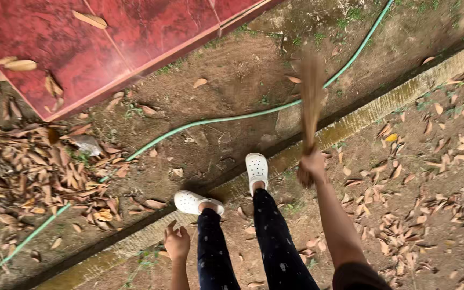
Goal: The person sweeps dry leaves on the ground using a stick broom and picks up small debris by hand.
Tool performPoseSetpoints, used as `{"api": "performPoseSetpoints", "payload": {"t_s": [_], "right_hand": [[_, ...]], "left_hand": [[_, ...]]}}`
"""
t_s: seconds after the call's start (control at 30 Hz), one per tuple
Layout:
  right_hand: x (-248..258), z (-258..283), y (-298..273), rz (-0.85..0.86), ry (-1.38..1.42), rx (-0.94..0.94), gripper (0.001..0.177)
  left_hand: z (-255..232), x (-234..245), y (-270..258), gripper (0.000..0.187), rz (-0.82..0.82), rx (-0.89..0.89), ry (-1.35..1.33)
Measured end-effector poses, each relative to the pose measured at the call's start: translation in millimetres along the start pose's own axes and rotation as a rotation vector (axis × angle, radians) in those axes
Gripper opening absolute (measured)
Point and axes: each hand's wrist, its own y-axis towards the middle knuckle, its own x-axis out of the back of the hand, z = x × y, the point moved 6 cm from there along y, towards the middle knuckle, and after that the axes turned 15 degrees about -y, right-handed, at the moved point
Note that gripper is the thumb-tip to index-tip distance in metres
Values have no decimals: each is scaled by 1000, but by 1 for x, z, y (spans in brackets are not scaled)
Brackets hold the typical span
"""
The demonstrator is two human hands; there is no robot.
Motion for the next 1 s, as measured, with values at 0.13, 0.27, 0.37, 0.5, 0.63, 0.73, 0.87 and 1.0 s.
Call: {"api": "performPoseSetpoints", "payload": {"t_s": [0.13,0.27,0.37,0.5,0.63,0.73,0.87,1.0], "right_hand": [[-24,-20,112,307,-290,-323,34],[-138,77,55,604,-330,-49,32],[-146,118,-36,800,-289,245,61],[-61,109,-91,917,53,21,47],[15,57,-23,689,13,-350,31],[3,83,59,464,-218,-187,30],[-175,178,43,607,-437,35,30],[-334,317,-83,809,-545,277,32]], "left_hand": [[-14,-52,-5,41,-76,-11,-31],[-41,-94,-21,41,-55,39,26],[-58,-117,-27,46,-43,24,-76],[-69,-106,-13,44,-104,12,-143],[-61,-55,-2,39,-247,-117,-168],[-53,-32,16,37,-325,-123,-219],[-23,-18,25,37,-336,-14,-282],[-15,-2,27,40,-336,49,-255]]}}
